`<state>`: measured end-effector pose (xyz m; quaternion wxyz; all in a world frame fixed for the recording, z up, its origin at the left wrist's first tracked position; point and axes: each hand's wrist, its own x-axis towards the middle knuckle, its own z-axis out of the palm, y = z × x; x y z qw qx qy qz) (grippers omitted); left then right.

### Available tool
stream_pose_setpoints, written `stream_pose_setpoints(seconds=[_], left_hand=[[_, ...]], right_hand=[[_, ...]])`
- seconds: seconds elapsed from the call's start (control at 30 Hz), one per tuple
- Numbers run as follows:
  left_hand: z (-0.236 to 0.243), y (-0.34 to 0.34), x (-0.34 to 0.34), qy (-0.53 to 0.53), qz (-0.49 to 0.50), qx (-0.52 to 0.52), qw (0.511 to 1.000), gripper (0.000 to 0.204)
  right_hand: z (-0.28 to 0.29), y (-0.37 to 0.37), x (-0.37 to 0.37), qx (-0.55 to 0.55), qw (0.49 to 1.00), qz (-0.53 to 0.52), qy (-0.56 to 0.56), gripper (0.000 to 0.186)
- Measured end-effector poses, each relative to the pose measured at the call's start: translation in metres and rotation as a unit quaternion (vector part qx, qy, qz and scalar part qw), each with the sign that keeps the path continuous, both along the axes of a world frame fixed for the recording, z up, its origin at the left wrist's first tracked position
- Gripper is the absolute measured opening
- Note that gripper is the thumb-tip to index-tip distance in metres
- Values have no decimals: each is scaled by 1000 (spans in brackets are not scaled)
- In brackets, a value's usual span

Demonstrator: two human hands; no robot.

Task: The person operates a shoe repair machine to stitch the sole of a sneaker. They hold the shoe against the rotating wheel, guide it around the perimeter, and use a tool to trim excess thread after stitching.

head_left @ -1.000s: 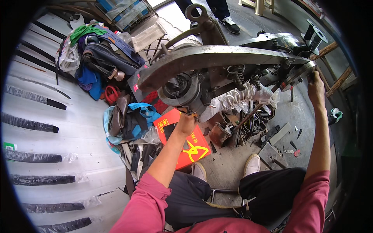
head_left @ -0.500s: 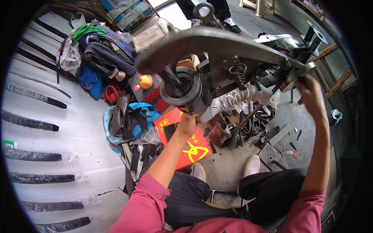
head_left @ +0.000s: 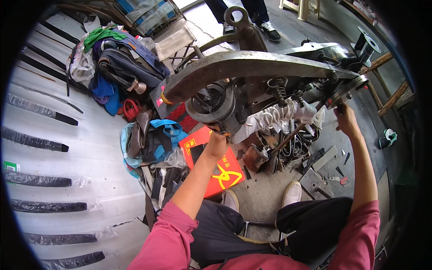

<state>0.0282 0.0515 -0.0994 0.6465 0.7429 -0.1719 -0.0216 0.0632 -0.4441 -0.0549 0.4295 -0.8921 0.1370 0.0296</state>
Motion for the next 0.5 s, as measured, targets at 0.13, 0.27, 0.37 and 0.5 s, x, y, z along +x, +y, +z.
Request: stream_pose_setpoints(seconds=[0.13,0.27,0.37,0.5], left_hand=[[8,-2,4,3,-15,-106,994,50],[16,-13,22,317,-13,-414,853,34],[10,-9,29,308,-152,-376,861,57],[-24,0,37,310,-215,-340,861,62]], right_hand=[[12,22,-7,-7,999,7,36,41],[19,23,-8,15,998,18,56,33],[21,27,-12,49,998,9,48,30],[41,48,-19,75,994,36,64,27]])
